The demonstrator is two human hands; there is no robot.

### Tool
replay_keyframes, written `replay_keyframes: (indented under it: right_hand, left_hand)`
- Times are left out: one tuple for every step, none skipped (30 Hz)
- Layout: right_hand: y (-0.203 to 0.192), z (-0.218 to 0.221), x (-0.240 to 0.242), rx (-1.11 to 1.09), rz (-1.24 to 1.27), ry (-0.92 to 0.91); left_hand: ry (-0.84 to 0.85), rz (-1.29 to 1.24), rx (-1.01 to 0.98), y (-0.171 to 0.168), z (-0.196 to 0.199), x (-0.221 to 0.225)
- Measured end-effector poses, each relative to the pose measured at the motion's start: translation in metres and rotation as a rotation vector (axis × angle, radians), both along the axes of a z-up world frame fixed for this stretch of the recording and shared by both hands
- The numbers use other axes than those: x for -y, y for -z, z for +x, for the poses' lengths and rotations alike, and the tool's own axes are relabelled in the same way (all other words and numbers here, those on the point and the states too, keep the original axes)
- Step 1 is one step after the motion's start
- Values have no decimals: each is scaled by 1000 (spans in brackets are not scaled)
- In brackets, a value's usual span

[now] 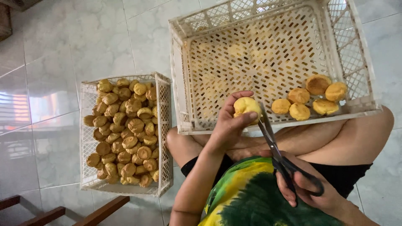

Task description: Trimming excess edges from baked goods using scissors and sorting them into plastic crates.

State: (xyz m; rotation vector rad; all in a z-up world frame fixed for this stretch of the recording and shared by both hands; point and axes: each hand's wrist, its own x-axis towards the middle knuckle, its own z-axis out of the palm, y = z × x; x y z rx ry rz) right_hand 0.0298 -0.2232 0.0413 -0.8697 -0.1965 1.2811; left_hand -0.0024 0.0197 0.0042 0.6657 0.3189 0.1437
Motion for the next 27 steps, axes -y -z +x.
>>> replay_keyframes:
  right_hand:
    - [1, -1, 2, -86, 45, -1]
    - [2, -2, 4, -171, 90, -2]
    - [0, -1, 3, -172, 88, 0]
    - [-2, 0, 2, -141, 90, -13]
    - [-5, 1, 1, -110, 94, -27]
    - [-5, 2, 2, -110, 92, -26]
    - [-5, 3, 2, -128, 97, -34]
    - [-5, 3, 1, -145, 102, -41]
    - [-6, 3, 3, -145, 101, -41]
    - [-6, 3, 5, -184, 90, -39]
    - [-6, 3, 7, -225, 79, -40]
    - [-6, 2, 9, -228, 77, -42]
    - [-5, 2, 10, -272, 62, -35]
    - [-5, 2, 11, -315, 47, -28]
    - [-2, 2, 12, -316, 47, -35]
    - [1, 3, 14, -313, 59, -67]
    - [4, 3, 16, -311, 69, -95]
    - [6, 2, 15, -311, 69, -98]
    - [8, 2, 15, -323, 49, -112]
    - [10, 1, 14, -335, 28, -126]
    - [9, 1, 12, -337, 27, -134]
    - [8, 1, 10, -296, -29, -133]
    - [7, 0, 7, -256, -85, -139]
    - [12, 0, 11, -259, -85, -155]
    - [17, 1, 15, -241, -152, -190]
    - [22, 2, 18, -220, -217, -225]
    - [26, 2, 23, -221, -214, -254]
  left_hand:
    - [81, 184, 19, -4, -1, -6]
    - [162, 369, 39, -8, -1, -12]
    - [164, 366, 39, -12, -1, -14]
    - [223, 413, 40, -15, -2, -17]
    - [280, 460, 41, -18, -2, -20]
    - [281, 459, 41, -16, -3, -23]
    - [348, 579, 31, -15, -4, -27]
    - [414, 699, 19, -13, -5, -31]
    - [414, 698, 20, -17, -4, -37]
    - [475, 776, 66, -22, -3, -44]
    - [534, 853, 111, -27, -4, -50]
    - [532, 851, 108, -32, -3, -54]
    - [575, 938, 114, -38, -4, -59]
    - [618, 1025, 120, -44, -4, -64]
    - [612, 1026, 116, -41, -3, -66]
    - [636, 1114, 162, -39, -1, -69]
    - [663, 1200, 210, -36, 1, -71]
    - [660, 1200, 208, -43, 0, -71]
    - [712, 1225, 139, -50, 0, -71]
    - [763, 1247, 69, -57, -1, -72]
    - [757, 1247, 62, -55, -2, -72]
    - [754, 1245, 98, -53, -3, -74]
    - [745, 1242, 128, -52, -6, -76]
    - [734, 1241, 113, -47, -8, -79]
    - [717, 1210, 137, -42, -13, -82]
    - [700, 1179, 160, -38, -18, -86]
    - [679, 1184, 138, -35, -27, -97]
